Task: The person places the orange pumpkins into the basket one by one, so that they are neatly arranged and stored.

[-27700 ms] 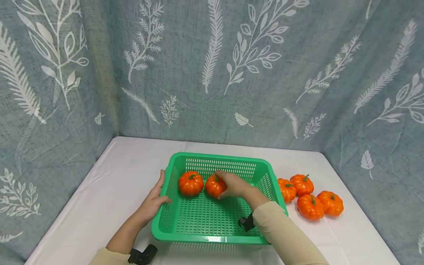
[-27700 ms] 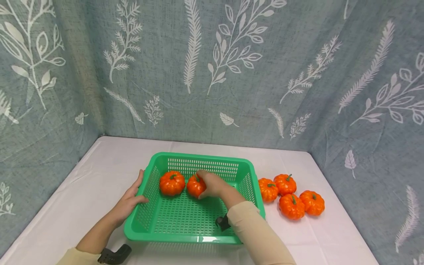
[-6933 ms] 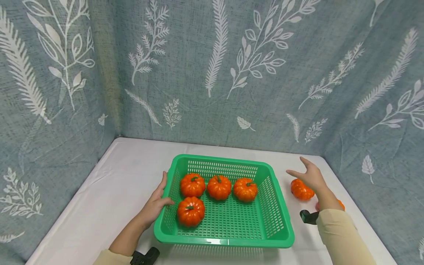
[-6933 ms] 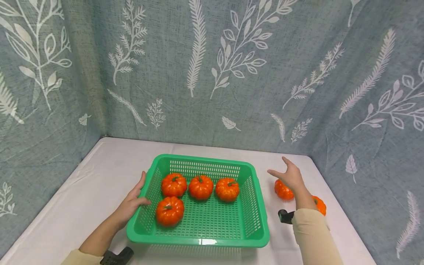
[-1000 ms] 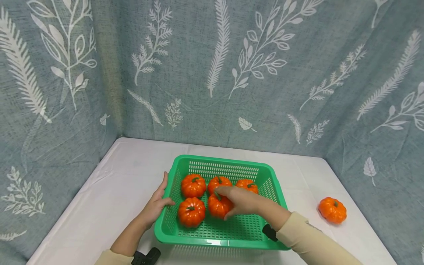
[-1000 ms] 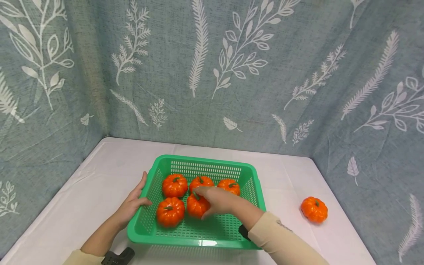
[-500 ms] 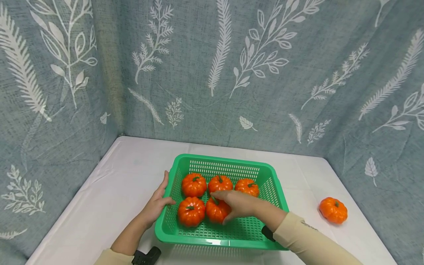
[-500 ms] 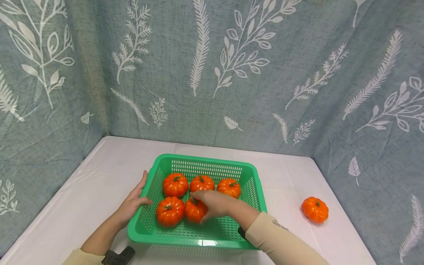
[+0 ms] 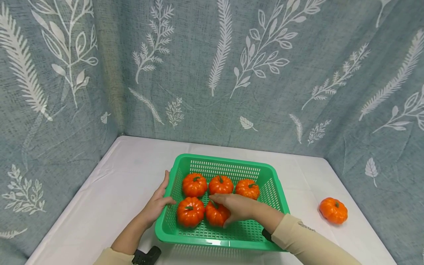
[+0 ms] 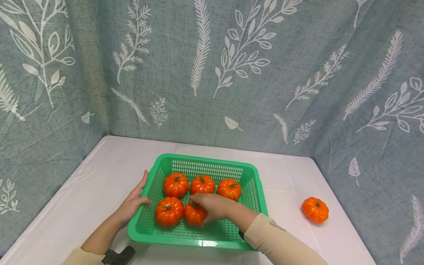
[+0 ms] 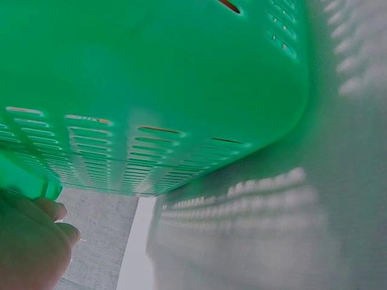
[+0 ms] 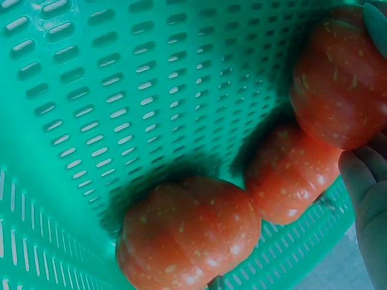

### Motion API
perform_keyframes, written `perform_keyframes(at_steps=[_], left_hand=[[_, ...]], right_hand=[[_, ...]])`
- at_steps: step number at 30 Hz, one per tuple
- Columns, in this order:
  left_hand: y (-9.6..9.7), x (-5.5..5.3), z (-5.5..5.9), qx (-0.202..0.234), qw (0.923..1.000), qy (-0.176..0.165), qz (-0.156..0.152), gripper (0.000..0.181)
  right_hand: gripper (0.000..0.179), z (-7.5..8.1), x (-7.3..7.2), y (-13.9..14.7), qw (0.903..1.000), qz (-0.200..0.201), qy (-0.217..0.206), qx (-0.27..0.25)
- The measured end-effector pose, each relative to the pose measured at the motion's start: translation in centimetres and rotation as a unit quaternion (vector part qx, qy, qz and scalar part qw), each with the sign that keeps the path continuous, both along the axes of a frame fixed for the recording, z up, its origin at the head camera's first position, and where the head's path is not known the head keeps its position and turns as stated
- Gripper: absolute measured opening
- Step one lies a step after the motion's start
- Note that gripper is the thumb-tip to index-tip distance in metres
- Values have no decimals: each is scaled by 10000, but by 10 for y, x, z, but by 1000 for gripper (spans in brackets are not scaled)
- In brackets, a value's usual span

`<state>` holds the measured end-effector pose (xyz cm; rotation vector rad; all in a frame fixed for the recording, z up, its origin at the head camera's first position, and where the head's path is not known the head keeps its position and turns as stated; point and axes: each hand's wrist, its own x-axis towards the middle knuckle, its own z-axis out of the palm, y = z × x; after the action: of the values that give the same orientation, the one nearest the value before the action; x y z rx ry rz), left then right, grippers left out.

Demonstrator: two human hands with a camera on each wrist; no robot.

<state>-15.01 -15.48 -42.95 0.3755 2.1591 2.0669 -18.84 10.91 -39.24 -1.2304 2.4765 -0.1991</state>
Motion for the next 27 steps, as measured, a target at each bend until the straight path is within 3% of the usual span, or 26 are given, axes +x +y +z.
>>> perform_keyframes(at_steps=[8, 20, 27], left_hand=[[0, 0, 1, -30, 10000, 12, 17, 96], [1, 1, 3, -6, 10000, -34, 4, 98], [0, 2, 3, 12, 10000, -53, 0, 99]], right_hand=[[88, 0, -1, 2, 10000, 25, 10, -76], [88, 20, 1, 20, 9965, -485, -274, -619], [90, 41, -3, 49, 9887, -812, 249, -1232]])
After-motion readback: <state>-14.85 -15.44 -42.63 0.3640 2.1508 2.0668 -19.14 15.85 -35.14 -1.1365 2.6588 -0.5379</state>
